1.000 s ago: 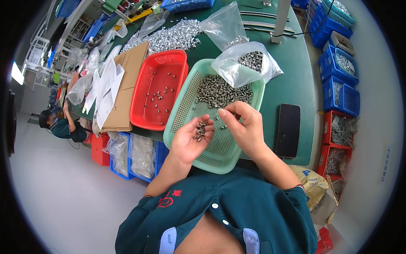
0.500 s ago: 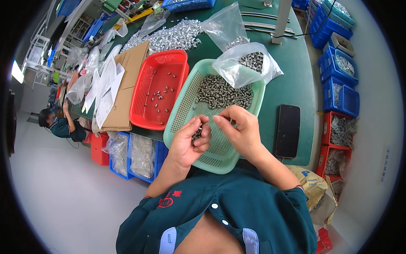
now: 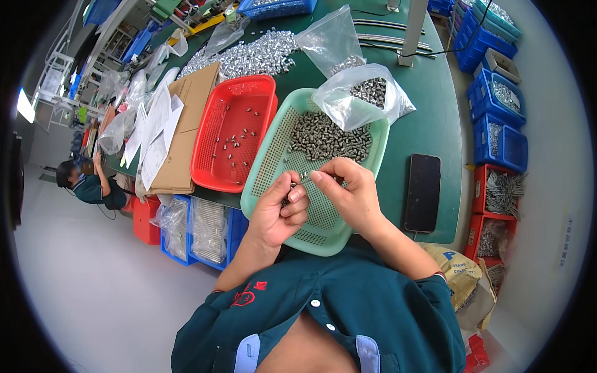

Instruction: Sorting and inspecting small metal components from a plastic tray into small bags.

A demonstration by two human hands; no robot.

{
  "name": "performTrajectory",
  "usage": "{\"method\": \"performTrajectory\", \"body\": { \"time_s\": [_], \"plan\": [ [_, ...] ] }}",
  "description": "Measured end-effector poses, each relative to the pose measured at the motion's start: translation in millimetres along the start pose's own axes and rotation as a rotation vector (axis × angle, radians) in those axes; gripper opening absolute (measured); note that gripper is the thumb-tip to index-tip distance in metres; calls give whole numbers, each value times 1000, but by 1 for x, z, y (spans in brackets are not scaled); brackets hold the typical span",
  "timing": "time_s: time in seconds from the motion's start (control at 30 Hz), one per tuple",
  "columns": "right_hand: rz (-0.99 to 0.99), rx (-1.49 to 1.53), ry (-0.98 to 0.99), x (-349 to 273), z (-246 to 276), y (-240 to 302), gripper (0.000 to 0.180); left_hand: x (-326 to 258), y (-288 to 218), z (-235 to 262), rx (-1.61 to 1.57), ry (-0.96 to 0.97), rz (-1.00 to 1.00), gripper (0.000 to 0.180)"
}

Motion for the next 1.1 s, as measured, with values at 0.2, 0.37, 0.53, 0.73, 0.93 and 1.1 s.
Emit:
{"method": "performTrajectory", "body": {
  "time_s": [0.2, 0.37, 0.53, 0.73, 0.93, 1.1],
  "plan": [
    [-14, -25, -17, 0, 0, 0, 12, 0, -3, 2, -13, -25, -34, 17],
    [37, -39, -12, 0, -1, 5, 12, -1, -5, -1, 44, -27, -54, 22],
    [102, -77, -20, -1, -2, 16, 11, -1, -6, -1, 92, -59, -67, 22],
    [367, -306, -42, -3, -4, 44, 9, -3, -10, -2, 180, -98, -116, 21],
    [329, -234, -11, -4, -10, 38, 8, -5, -14, -7, 290, -127, -139, 20],
    [-140, 106, 51, 0, -5, -13, 14, -7, -13, -10, 312, -149, -113, 21]
  ]
}}
Point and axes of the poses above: each hand's wrist, its own x-axis towards the middle knuckle, its own z-axis out of the back of the hand, y = z × x, the point moved 10 cm from there along x, towards the middle knuckle, and after that the axes turned 1 degree about z, right-handed, at the moved point
